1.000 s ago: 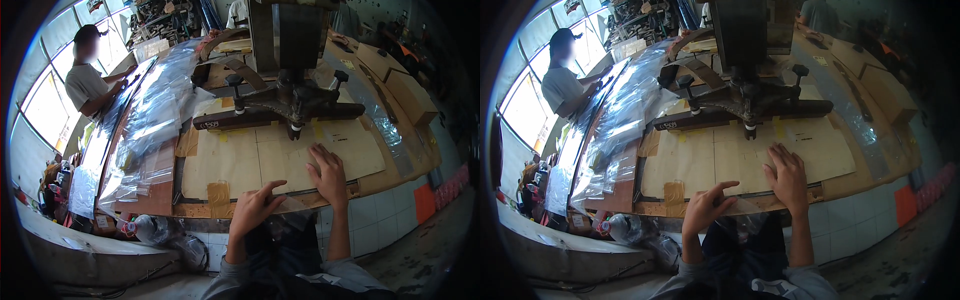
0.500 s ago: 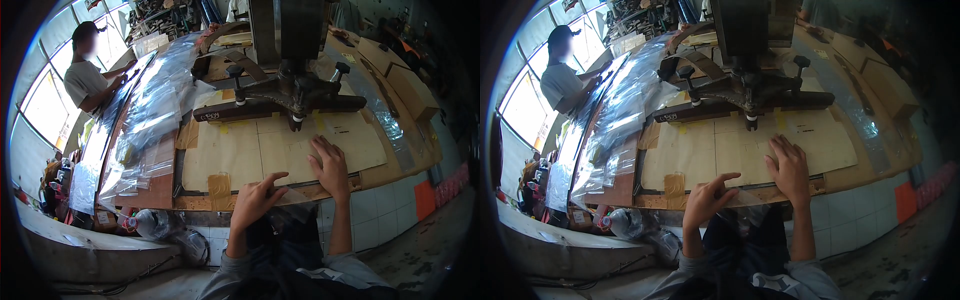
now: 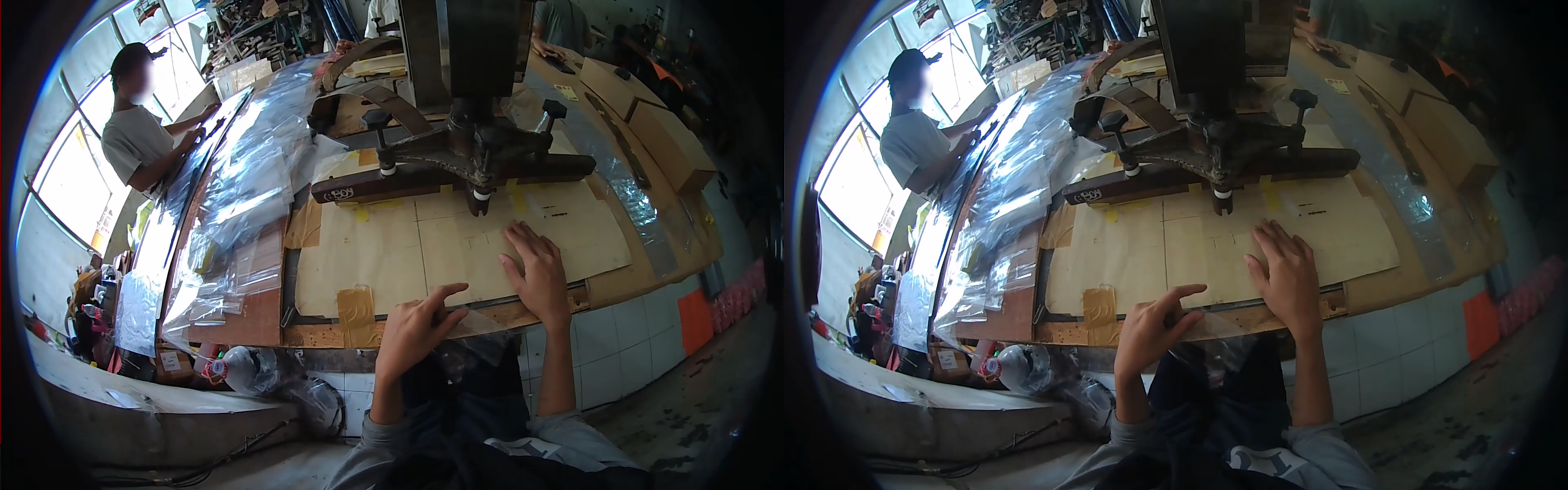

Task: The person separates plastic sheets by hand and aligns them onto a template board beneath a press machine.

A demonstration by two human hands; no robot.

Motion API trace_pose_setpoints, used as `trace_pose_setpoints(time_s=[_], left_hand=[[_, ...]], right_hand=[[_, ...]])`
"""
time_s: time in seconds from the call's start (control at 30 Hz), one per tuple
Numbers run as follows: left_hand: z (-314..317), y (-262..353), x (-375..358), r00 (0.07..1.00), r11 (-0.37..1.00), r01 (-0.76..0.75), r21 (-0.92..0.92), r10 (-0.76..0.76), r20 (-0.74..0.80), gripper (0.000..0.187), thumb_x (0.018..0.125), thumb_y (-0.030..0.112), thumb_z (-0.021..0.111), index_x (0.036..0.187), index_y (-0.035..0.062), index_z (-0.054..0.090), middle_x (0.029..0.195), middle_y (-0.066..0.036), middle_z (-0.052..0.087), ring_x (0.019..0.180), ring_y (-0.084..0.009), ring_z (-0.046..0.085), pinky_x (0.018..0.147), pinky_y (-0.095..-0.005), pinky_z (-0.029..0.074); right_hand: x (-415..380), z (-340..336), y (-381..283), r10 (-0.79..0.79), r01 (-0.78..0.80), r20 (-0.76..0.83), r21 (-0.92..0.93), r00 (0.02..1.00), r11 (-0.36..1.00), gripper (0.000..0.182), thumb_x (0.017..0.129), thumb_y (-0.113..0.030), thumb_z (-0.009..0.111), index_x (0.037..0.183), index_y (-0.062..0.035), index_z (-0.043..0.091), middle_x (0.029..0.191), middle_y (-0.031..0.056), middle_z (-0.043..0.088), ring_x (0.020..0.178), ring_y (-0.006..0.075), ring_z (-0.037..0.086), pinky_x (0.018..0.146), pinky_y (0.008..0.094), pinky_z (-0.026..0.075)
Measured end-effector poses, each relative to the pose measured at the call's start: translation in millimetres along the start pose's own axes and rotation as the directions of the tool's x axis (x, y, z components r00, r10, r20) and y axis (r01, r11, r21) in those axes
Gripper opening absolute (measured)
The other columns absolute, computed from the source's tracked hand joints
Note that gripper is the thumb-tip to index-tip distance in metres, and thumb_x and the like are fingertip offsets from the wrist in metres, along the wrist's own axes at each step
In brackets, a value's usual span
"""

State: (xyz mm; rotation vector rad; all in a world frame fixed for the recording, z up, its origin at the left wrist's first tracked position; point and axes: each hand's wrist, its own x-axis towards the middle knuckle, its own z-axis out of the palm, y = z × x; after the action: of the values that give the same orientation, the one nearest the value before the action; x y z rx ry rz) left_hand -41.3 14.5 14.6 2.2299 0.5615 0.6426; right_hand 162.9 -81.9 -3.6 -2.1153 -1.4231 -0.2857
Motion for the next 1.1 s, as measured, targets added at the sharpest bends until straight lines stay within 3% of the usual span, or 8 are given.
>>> trace_pose_setpoints(time_s=[1.1], left_hand=[[1.2, -0.1, 0.3, 1.0, 1.0, 0.002, 0.018, -0.002, -0.002, 0.038, 0.082, 0.019, 0.072, 0.119, 0.0148, 0.064, 0.053, -0.003, 0.046, 0.046, -0.0137, 0.045, 0.05, -0.0291, 0.039]], right_hand=[[0.0, -2.5, -1.9, 0.013, -0.013, 0.02, 0.005, 1.0, 1.0, 0.04, 0.091, -0.025, 0.058, 0.124, -0.002, 0.057, 0.131, 0.0123, 0.057, 0.128, 0.0253, 0.048, 0.108, 0.0438, 0.033]])
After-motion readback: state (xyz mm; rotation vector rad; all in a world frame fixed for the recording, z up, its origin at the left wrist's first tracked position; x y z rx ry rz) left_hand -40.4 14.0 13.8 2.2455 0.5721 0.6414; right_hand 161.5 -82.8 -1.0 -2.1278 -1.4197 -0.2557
